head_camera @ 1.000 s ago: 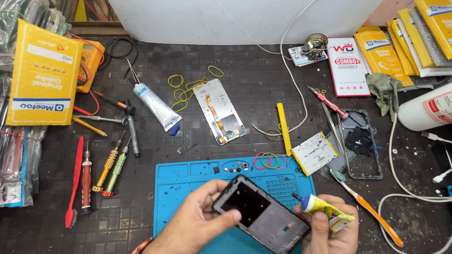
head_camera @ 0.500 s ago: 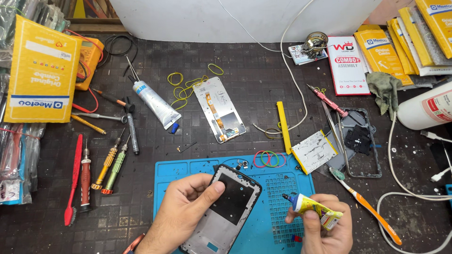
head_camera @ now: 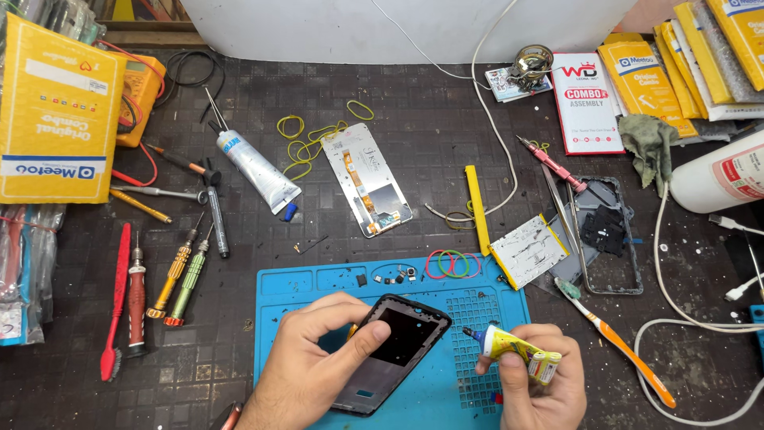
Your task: The person cleans old adhesive residue from a phone frame using tweezers, then applies adhesive from a tube around the frame's edges and presses a replacement screen onto the phone body.
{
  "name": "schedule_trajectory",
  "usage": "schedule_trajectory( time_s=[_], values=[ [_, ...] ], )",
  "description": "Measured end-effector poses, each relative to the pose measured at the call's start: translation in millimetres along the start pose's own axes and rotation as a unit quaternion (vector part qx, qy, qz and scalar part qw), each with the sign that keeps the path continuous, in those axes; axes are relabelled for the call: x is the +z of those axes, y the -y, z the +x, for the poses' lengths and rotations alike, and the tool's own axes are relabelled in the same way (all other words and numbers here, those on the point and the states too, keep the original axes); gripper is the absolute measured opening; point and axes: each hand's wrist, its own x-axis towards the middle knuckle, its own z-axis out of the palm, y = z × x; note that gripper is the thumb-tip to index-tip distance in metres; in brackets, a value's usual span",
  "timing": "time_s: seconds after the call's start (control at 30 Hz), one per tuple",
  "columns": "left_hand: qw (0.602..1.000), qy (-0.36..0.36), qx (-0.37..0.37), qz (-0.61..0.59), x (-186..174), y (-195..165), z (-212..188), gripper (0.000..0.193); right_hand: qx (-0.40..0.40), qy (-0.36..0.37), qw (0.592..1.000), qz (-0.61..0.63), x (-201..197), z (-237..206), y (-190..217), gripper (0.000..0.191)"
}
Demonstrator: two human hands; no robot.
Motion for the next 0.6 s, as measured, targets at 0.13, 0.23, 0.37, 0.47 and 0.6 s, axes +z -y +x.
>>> schedule_trajectory(
  time_s=[0.13, 0.23, 0.37, 0.47, 0.6],
  values=[
    [0.999, -0.005, 0.042, 0.023, 1, -4, -1, 0.021, -0.017, 0.015, 1.000, 0.006, 2, -1, -3, 0.017],
    [0.993, 0.005, 0.096, 0.063, 0, -3, -5, 0.023, -0.039, 0.028, 0.999, 0.005, 5, -4, -4, 0.017],
    [0.989, 0.025, 0.108, 0.096, 1, 2, -6, 0.038, -0.029, 0.037, 0.999, 0.017, 9, -6, -3, 0.017],
    [0.993, 0.036, 0.098, 0.064, 3, 6, -4, 0.044, -0.019, 0.059, 0.998, -0.015, 10, -5, -2, 0.017],
    [0.999, 0.026, 0.018, 0.023, 4, 9, -3, 0.046, -0.009, 0.066, 0.997, -0.037, 12, -5, 0, 0.021]
  ],
)
